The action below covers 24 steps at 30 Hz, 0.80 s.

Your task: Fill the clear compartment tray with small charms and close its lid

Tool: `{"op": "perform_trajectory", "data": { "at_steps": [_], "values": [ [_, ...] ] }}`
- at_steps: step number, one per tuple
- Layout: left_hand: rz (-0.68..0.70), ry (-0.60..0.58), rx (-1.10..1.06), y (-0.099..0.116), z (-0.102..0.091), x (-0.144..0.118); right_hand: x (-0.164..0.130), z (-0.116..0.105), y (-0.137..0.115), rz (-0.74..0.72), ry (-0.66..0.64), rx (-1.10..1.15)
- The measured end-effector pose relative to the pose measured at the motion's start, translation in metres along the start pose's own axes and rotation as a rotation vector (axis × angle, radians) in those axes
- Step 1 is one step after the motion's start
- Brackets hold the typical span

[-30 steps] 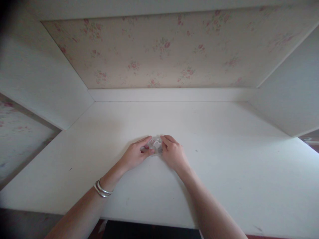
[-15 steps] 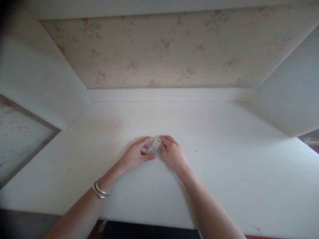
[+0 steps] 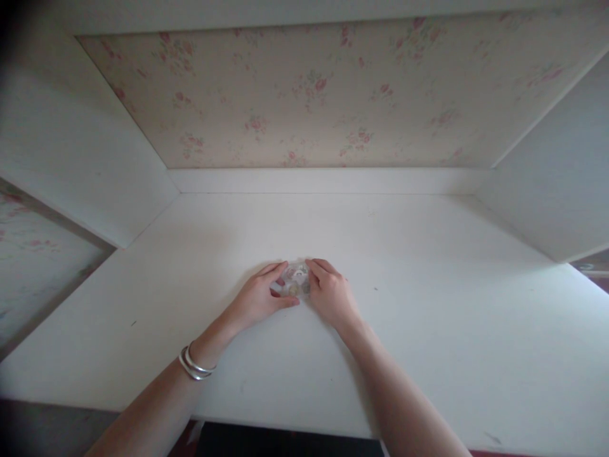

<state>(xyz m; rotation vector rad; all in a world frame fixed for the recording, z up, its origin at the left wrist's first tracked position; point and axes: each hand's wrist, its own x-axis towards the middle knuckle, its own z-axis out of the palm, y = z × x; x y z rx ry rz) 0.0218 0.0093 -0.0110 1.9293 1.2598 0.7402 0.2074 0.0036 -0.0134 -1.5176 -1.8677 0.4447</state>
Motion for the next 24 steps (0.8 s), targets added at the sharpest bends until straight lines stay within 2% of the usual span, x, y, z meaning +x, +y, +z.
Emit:
{"op": "perform_trajectory", "data": {
  "at_steps": [16,21,24],
  "values": [
    [0.014,-0.033,0.002,-0.0040,-0.0017,0.0008,0.0009,-0.0007,0.0047,-0.001,-0.032,0.049],
    [-0.004,-0.008,-0.057,-0.0031,-0.0021,0.0003,0.0035,-0.0015,0.0035,0.037,-0.004,0.164],
    [-0.013,0.008,-0.164,0.0012,-0.0038,-0.0001,0.0061,-0.0030,0.0028,0.122,0.047,0.284]
  ]
}}
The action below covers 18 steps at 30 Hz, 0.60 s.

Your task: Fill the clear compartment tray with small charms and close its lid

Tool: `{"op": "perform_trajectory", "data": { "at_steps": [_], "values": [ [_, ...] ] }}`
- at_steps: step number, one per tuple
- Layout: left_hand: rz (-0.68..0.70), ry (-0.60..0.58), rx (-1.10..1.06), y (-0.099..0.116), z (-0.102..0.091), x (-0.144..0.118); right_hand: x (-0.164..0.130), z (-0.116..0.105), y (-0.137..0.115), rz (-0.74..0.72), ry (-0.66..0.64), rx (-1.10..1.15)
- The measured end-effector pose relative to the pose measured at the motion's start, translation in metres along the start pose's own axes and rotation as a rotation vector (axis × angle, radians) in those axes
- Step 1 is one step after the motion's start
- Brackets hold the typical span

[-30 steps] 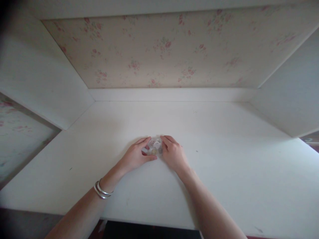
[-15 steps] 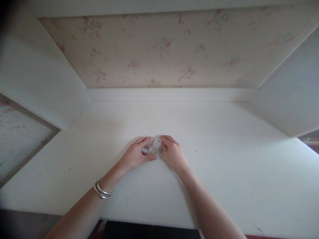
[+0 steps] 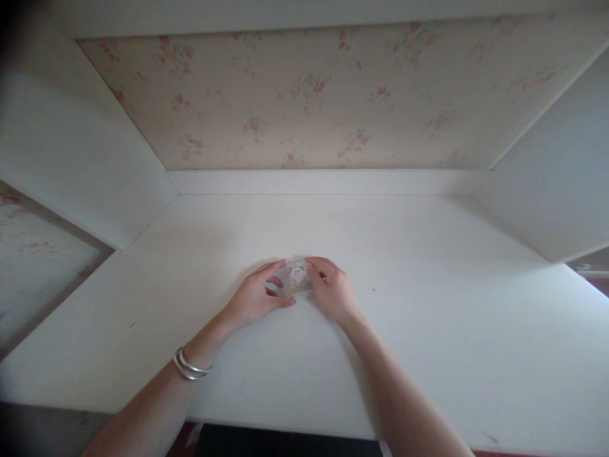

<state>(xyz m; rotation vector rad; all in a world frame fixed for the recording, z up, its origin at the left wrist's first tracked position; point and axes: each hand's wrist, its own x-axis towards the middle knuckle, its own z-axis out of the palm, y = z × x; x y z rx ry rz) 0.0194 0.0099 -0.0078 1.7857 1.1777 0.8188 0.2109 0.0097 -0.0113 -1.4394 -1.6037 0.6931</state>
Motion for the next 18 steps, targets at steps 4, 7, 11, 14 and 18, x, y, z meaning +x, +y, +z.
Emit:
{"op": "perform_trajectory", "data": {
  "at_steps": [4,7,11,14,18],
  "values": [
    [-0.040,0.048,-0.176,0.008,-0.002,0.000,0.001,-0.003,-0.005,0.235,-0.016,0.311],
    [-0.106,0.079,-0.272,0.012,-0.005,0.000,-0.001,-0.005,-0.012,0.375,-0.162,0.559],
    [-0.161,0.034,-0.389,0.016,-0.006,0.000,-0.002,-0.006,-0.020,0.389,-0.273,0.669],
    [-0.198,0.008,-0.465,0.019,-0.006,-0.001,-0.002,-0.006,-0.022,0.369,-0.277,0.683],
    [-0.271,0.011,-0.619,0.021,-0.004,0.001,-0.001,-0.007,-0.020,0.353,-0.287,0.691]
  ]
}}
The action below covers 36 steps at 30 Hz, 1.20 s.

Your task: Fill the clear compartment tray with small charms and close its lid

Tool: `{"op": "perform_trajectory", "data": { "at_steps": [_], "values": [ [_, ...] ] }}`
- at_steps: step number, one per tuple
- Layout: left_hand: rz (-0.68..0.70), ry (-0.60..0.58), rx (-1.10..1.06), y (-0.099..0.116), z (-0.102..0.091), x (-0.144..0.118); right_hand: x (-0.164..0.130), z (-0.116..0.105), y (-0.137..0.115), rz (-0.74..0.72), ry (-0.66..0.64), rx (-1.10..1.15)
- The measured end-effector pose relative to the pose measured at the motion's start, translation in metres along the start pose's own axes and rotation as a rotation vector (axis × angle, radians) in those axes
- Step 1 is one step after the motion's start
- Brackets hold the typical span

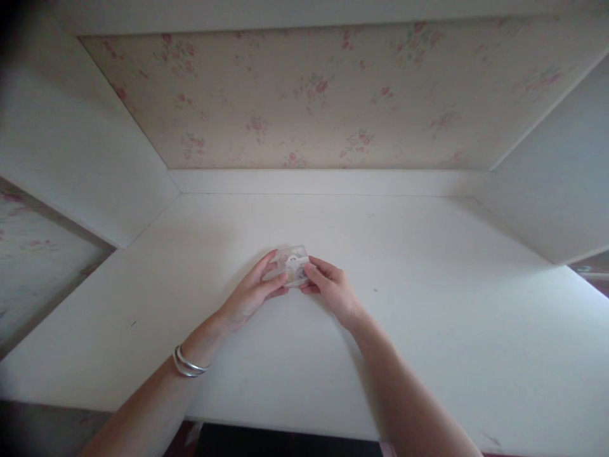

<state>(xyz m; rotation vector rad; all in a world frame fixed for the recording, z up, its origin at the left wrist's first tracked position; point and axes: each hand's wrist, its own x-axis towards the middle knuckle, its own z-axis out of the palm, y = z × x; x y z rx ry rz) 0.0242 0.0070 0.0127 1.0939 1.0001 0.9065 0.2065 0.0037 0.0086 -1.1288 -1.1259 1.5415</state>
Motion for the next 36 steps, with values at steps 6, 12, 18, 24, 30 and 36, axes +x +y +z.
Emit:
{"op": "perform_trajectory", "data": {
  "at_steps": [6,12,18,24,30,36],
  "values": [
    [-0.057,-0.075,0.003,0.0047,-0.0017,-0.0009,0.0011,-0.0015,0.0027,0.025,0.069,0.020],
    [-0.003,-0.177,0.119,0.0048,-0.0024,-0.0045,0.0011,-0.0014,0.0005,0.026,0.076,0.059],
    [-0.025,-0.034,0.055,0.0002,-0.0020,0.0001,0.0023,-0.0043,0.0013,0.004,0.087,0.013],
    [0.008,0.079,0.017,-0.0009,-0.0028,0.0047,0.0032,-0.0065,0.0022,0.008,0.051,0.076],
    [0.059,-0.008,0.115,0.0010,-0.0035,0.0029,0.0029,-0.0088,0.0017,0.018,0.093,0.072],
    [0.029,-0.038,0.151,0.0007,-0.0013,0.0007,-0.0004,-0.0058,-0.0002,0.077,0.040,0.090]
  ]
}}
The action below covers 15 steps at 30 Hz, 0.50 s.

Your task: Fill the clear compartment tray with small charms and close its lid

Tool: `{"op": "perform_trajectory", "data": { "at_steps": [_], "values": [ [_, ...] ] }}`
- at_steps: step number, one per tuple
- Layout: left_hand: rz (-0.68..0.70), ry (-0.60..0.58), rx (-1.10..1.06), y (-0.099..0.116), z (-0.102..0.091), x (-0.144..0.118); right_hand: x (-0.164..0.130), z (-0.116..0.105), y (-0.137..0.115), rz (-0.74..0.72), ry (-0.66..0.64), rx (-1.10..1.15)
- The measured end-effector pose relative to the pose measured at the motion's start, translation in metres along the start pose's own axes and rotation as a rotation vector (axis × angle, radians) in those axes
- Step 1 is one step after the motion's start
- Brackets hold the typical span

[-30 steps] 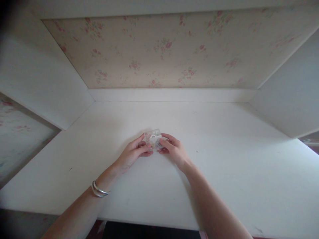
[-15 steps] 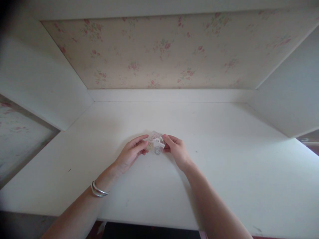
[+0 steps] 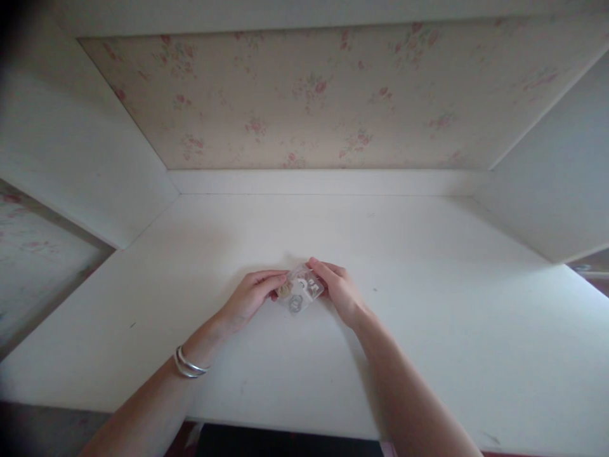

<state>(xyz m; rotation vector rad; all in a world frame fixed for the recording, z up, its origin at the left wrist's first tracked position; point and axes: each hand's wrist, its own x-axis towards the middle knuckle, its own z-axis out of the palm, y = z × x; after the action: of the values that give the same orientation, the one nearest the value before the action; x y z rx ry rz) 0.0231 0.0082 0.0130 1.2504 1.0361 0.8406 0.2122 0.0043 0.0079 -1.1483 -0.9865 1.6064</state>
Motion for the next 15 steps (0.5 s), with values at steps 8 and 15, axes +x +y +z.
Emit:
{"op": "perform_trajectory", "data": {
  "at_steps": [8,15],
  "values": [
    [-0.017,-0.052,0.027,0.0058,0.0020,-0.0040,-0.0011,0.0015,0.0010,0.003,-0.053,-0.126],
    [-0.034,-0.069,0.029,0.0056,0.0014,-0.0037,-0.0025,0.0012,-0.0006,-0.003,-0.052,-0.127]
  ]
}}
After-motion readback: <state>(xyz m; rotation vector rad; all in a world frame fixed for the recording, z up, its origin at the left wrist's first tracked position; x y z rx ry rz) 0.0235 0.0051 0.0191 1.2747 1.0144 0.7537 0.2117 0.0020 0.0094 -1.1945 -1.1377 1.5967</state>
